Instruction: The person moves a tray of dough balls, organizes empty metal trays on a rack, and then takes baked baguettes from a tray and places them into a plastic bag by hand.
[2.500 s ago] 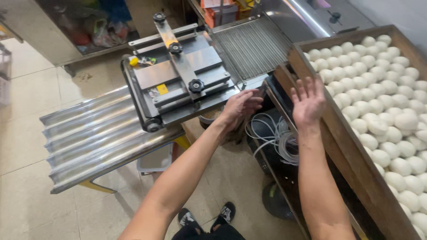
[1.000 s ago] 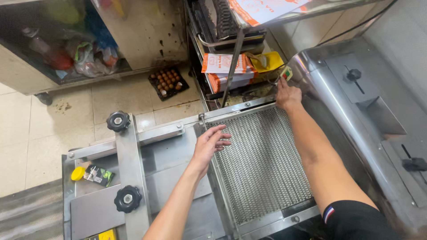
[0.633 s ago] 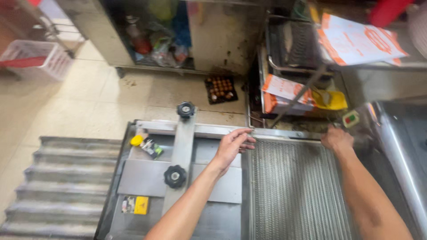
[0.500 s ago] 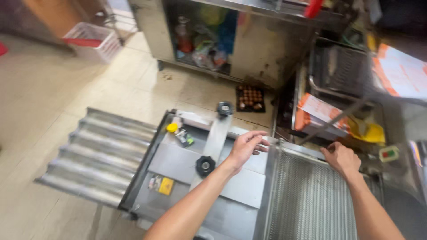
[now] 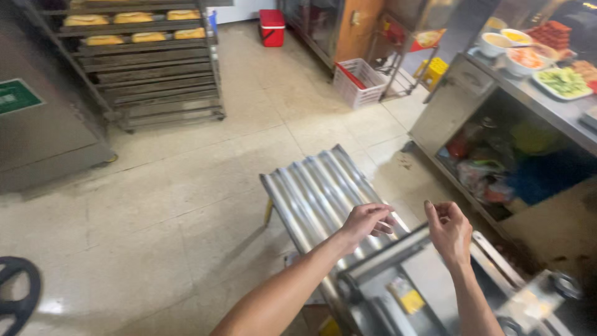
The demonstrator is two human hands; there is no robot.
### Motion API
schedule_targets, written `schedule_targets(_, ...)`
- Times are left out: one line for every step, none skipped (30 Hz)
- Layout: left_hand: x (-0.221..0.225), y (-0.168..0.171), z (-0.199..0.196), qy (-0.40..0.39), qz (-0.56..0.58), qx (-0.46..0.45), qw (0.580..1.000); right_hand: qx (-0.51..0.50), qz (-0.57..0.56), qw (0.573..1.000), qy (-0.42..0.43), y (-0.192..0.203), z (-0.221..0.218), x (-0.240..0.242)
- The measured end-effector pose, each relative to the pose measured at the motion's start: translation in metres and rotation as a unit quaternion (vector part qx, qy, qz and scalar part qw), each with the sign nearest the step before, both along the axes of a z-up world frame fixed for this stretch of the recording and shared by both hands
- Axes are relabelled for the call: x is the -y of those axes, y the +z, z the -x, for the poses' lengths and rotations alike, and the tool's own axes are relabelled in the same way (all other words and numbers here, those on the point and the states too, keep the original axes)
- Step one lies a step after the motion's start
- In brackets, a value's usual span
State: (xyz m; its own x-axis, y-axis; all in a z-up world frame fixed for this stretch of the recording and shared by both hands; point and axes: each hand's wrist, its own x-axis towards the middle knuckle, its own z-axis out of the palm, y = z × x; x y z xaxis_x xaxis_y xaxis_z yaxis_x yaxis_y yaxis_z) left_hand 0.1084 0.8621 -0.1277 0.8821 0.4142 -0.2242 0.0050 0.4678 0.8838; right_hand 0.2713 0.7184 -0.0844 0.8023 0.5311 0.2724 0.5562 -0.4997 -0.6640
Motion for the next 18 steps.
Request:
schedule_targets(-0.035,0.002,0.032,0.016,-0.014,-0.029,0.999,-0.001,-0.003,1.0,0.018,0.002,0.026,-0.043)
schedule_targets(-0.07,0.004,0.061,0.031,-0.013,-0.025,0.999,-0.001,-0.005,0.999,0.036,0.003,0.05,-0.085)
schedule_targets(-0.097,0.003,0.09,0.042,-0.008,-0.022,0.999,-0.003,-0.004,0.999,0.051,0.001,0.075,-0.119)
schedule_targets(-0.124,0.001,0.117,0.053,-0.003,-0.02,0.998,-0.036,0.007,0.997,0.062,-0.004,0.102,-0.155)
schedule_targets(-0.148,0.001,0.137,0.066,-0.005,-0.028,0.997,-0.064,0.022,0.995,0.073,-0.006,0.124,-0.189)
schedule_targets(-0.175,0.0,0.155,0.079,-0.007,-0.036,0.996,-0.093,0.037,0.992,0.083,-0.005,0.141,-0.22)
schedule_targets(-0.202,-0.002,0.177,0.089,-0.012,-0.051,0.995,-0.103,0.029,0.988,0.111,-0.003,0.158,-0.247)
schedule_targets(-0.23,-0.004,0.192,0.089,-0.008,-0.041,0.995,-0.113,0.02,0.984,0.139,-0.001,0.172,-0.274)
schedule_targets(-0.247,-0.008,0.2,0.078,0.002,-0.033,0.996,-0.126,0.015,0.98,0.156,-0.002,0.182,-0.286)
schedule_targets(-0.274,-0.014,0.212,0.097,0.002,-0.043,0.994,-0.161,-0.014,0.972,0.17,-0.007,0.193,-0.309)
schedule_targets(-0.296,-0.02,0.216,0.105,0.01,-0.047,0.993,-0.188,-0.037,0.966,0.171,-0.008,0.195,-0.323)
schedule_targets(-0.315,-0.028,0.219,0.103,0.007,-0.057,0.993,-0.198,-0.032,0.964,0.175,-0.01,0.194,-0.333)
schedule_targets(-0.334,-0.035,0.221,0.099,-0.001,-0.068,0.993,-0.209,-0.032,0.961,0.177,-0.013,0.194,-0.344)
schedule_targets(-0.352,-0.042,0.22,0.092,0.0,-0.071,0.993,-0.228,-0.025,0.961,0.153,-0.015,0.189,-0.353)
schedule_targets(-0.368,-0.049,0.214,0.084,0.0,-0.075,0.994,-0.247,-0.021,0.96,0.128,-0.019,0.18,-0.358)
schedule_targets(-0.38,-0.058,0.207,0.066,0.006,-0.082,0.994,-0.274,-0.03,0.955,0.113,-0.026,0.172,-0.36)
schedule_targets(-0.394,-0.065,0.197,0.05,0.008,-0.087,0.995,-0.299,-0.042,0.948,0.1,-0.035,0.163,-0.368)
schedule_targets(-0.407,-0.073,0.184,0.034,0.01,-0.092,0.995,-0.323,-0.056,0.941,0.086,-0.044,0.152,-0.372)
